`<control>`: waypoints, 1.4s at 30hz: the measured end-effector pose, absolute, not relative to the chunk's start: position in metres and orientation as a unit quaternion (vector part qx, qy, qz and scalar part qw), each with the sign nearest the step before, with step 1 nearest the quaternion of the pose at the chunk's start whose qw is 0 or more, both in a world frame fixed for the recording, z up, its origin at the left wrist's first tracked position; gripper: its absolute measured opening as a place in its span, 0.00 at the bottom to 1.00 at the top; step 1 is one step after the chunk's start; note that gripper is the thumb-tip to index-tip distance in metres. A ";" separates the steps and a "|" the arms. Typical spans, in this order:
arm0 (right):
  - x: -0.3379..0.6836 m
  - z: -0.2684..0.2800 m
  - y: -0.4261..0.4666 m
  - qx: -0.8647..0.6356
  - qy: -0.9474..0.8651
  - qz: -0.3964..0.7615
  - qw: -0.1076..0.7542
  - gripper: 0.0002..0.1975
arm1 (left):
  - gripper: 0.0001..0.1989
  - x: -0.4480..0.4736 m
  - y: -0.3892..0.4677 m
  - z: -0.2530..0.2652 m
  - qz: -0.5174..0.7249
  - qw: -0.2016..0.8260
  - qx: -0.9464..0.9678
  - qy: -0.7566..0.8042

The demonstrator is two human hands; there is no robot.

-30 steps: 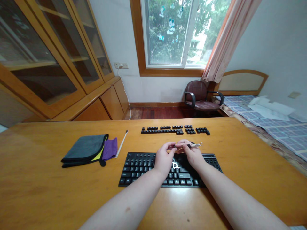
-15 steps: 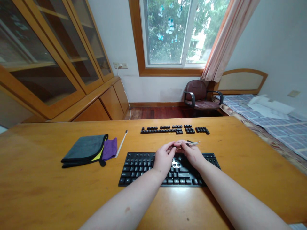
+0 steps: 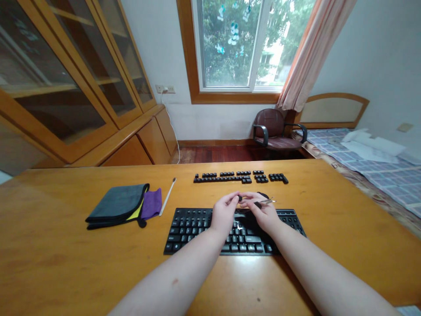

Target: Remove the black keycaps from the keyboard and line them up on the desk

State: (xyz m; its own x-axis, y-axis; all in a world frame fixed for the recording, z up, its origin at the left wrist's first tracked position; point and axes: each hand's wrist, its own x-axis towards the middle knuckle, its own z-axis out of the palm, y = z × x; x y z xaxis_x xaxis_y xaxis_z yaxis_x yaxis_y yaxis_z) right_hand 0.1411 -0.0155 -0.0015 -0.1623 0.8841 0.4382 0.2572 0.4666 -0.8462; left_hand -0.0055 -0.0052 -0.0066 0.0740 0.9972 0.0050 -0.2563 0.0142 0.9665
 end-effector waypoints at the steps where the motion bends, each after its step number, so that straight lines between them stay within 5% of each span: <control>1: 0.141 0.000 -0.017 -0.397 -0.716 0.303 0.487 0.13 | 0.12 -0.006 -0.004 -0.007 0.544 0.581 0.437 0.418; 10: 0.144 0.003 -0.016 -0.461 -0.702 0.141 0.525 0.12 | 0.15 -0.001 -0.002 -0.005 0.582 0.617 0.382 0.366; 18: 0.144 -0.002 -0.011 -0.466 -0.764 0.108 0.433 0.16 | 0.17 0.000 -0.003 -0.007 0.568 0.626 0.399 0.355; 42: 0.143 -0.009 -0.008 -0.486 -0.747 0.100 0.443 0.09 | 0.10 0.000 -0.004 -0.007 0.561 0.609 0.409 0.384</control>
